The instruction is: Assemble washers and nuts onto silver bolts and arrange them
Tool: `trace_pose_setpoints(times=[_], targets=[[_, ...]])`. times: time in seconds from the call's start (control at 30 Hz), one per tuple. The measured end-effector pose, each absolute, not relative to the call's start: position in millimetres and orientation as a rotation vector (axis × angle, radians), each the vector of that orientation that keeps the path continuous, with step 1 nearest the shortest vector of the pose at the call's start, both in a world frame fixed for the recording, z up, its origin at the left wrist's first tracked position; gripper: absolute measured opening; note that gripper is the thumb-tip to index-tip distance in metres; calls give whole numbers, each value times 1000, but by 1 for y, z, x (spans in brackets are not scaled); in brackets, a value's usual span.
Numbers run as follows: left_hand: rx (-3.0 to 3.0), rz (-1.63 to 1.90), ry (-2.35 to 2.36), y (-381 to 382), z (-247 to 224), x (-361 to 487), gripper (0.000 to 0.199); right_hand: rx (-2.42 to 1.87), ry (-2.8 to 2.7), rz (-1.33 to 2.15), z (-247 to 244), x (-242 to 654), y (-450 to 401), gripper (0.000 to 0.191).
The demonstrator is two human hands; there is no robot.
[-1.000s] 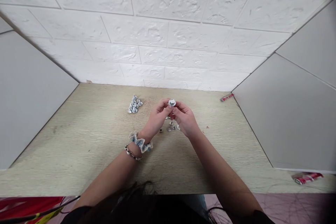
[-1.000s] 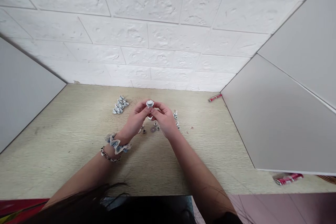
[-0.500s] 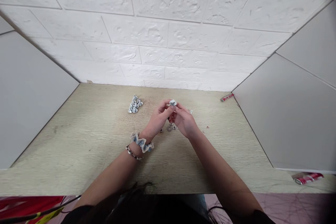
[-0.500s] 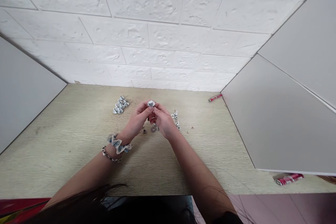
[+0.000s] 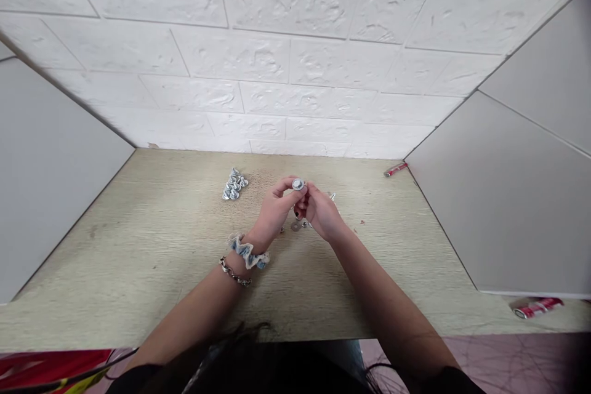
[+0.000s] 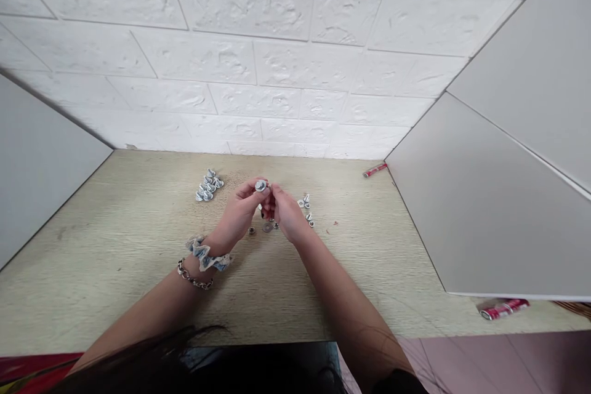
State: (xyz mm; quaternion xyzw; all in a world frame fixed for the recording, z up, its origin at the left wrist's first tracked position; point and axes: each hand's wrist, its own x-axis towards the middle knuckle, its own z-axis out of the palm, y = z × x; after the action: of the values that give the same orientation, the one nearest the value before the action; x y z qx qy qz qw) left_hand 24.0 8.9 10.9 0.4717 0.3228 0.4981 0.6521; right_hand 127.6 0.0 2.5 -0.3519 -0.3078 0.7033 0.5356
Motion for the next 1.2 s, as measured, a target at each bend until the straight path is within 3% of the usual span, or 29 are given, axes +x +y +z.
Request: trace_pose_setpoints(times=[0.27,0.77,1.2], targets=[[967,1155,665,10,12,24,20,-749,-813,1662,2,130,-2,25],[928,1109,646,11,9,23,17,-851,-799,1552,-2,127,0,27],[926,1098,665,13,6,23,21,-784,-780,1679,4,129,-1,25]])
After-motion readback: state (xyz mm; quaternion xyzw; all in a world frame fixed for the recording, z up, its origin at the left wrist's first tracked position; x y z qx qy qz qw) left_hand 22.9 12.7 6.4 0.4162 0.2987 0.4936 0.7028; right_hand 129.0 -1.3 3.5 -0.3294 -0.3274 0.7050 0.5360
